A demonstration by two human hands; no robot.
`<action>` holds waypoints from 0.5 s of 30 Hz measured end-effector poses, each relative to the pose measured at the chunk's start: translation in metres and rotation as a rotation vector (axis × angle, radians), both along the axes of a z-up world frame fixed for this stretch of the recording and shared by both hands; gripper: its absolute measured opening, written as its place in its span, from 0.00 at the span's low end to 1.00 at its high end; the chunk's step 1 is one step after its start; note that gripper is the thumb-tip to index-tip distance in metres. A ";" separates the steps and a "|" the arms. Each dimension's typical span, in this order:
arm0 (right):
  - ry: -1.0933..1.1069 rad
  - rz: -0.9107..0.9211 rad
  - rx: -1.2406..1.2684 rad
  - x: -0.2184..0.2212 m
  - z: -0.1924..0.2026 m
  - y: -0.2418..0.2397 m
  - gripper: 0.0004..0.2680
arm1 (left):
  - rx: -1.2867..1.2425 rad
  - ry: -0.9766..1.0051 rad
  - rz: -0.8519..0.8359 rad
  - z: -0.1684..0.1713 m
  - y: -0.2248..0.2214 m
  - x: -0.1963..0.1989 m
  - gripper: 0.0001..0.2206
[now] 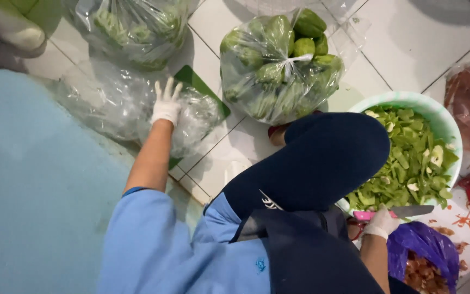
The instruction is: Peeling and slicing green vegetables into a bowl while sitting on the floor in a food preparation area.
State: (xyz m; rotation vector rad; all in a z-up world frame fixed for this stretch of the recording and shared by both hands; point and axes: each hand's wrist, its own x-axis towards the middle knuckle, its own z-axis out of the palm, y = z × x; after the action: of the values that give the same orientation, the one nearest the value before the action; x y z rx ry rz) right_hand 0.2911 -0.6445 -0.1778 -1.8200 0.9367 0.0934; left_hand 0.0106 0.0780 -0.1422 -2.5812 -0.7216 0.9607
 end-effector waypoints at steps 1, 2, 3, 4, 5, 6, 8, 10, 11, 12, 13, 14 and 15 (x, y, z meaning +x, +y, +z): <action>-0.005 0.017 -0.012 -0.002 0.001 0.002 0.16 | -0.028 0.073 0.063 -0.036 0.009 -0.009 0.16; -0.008 0.036 -0.029 -0.004 0.004 0.001 0.17 | -0.060 0.148 0.127 -0.073 0.013 -0.021 0.18; -0.010 0.035 -0.035 -0.004 0.007 0.000 0.17 | -0.067 0.146 0.125 -0.082 0.021 -0.024 0.18; -0.016 0.068 -0.048 -0.003 0.008 0.000 0.17 | -0.122 0.132 0.226 -0.089 0.028 -0.032 0.15; -0.022 0.102 -0.061 -0.004 0.010 0.000 0.17 | -0.177 0.118 0.327 -0.097 0.035 -0.041 0.12; -0.019 0.115 -0.059 -0.001 0.017 0.007 0.17 | -0.176 0.120 0.340 -0.090 0.040 -0.042 0.12; -0.104 0.193 -0.115 0.003 0.031 0.020 0.15 | -0.280 -0.063 0.431 -0.075 0.050 -0.043 0.11; -0.003 0.292 -0.157 0.005 0.083 0.069 0.12 | -0.372 -0.336 0.445 0.027 0.025 -0.041 0.13; 0.095 0.385 -0.200 0.004 0.109 0.091 0.11 | -0.462 -0.612 0.445 0.088 0.014 -0.024 0.14; 0.099 0.389 -0.201 0.011 0.099 0.083 0.11 | -0.462 -0.609 0.450 0.116 0.009 -0.025 0.14; 0.089 0.582 -0.340 0.017 0.089 0.074 0.12 | -0.497 -0.844 0.548 0.144 0.004 -0.026 0.17; 0.071 0.779 -0.475 0.026 0.078 0.068 0.15 | -0.522 -1.087 0.645 0.173 -0.001 -0.027 0.21; 0.067 0.788 -0.474 0.032 0.082 0.069 0.15 | -0.516 -1.092 0.652 0.160 0.004 -0.047 0.21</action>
State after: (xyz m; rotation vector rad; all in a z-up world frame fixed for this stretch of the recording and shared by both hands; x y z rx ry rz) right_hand 0.3233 -0.5752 -0.0958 -2.5561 0.2351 0.4530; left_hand -0.0366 0.0819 0.0181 -3.3100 -1.8462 -0.3634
